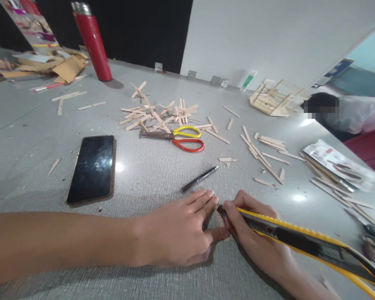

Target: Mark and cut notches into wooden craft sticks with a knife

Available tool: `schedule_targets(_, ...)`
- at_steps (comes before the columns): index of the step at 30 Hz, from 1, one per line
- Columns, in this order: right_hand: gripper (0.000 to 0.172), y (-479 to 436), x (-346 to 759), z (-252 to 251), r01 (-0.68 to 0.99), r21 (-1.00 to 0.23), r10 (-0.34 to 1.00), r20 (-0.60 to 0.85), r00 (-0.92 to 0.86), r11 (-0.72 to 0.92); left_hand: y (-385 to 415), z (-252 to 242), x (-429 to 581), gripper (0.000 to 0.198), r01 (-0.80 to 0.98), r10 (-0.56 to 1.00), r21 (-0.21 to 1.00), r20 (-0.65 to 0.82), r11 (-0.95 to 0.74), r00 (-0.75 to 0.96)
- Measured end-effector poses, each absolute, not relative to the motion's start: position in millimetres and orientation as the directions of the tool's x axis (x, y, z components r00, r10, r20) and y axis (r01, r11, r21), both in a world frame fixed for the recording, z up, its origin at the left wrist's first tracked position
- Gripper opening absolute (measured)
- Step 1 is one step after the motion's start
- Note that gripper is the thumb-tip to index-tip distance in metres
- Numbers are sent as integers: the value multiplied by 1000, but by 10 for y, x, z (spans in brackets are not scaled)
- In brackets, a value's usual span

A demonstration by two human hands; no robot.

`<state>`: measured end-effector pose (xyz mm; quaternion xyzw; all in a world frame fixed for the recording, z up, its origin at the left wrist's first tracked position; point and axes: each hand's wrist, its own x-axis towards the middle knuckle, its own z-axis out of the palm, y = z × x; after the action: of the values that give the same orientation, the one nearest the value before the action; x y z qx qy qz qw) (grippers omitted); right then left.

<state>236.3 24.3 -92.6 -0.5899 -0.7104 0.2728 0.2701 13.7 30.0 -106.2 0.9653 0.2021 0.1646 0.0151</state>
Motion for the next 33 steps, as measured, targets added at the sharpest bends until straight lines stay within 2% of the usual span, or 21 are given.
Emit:
schedule_targets(4,42,233,2389,-954,689,-711,985,40,-166,145,297,-1052,136,50,386,394,90,325,-918,860)
schedule_targets(12,39,229,2397,-956,742,-638,978,99,-185,205,317,-1059,132,51,381,373,40,324,-924,870)
schedule_targets(18,41,261,2342,-938,719,-612,944,212,-252,329,309,-1053,128,48,400,394,51,318,-915,862)
schedule_targets(23,42,299,2348,-950,688,-633,933,197,-300,355,309,-1028,127,48,387,393,86,315,-918,864)
schedule_targets(33,39,274,2417,-949,740,-595,948,154,-279,315,316,-990,125,50,388,402,108,279,-915,872)
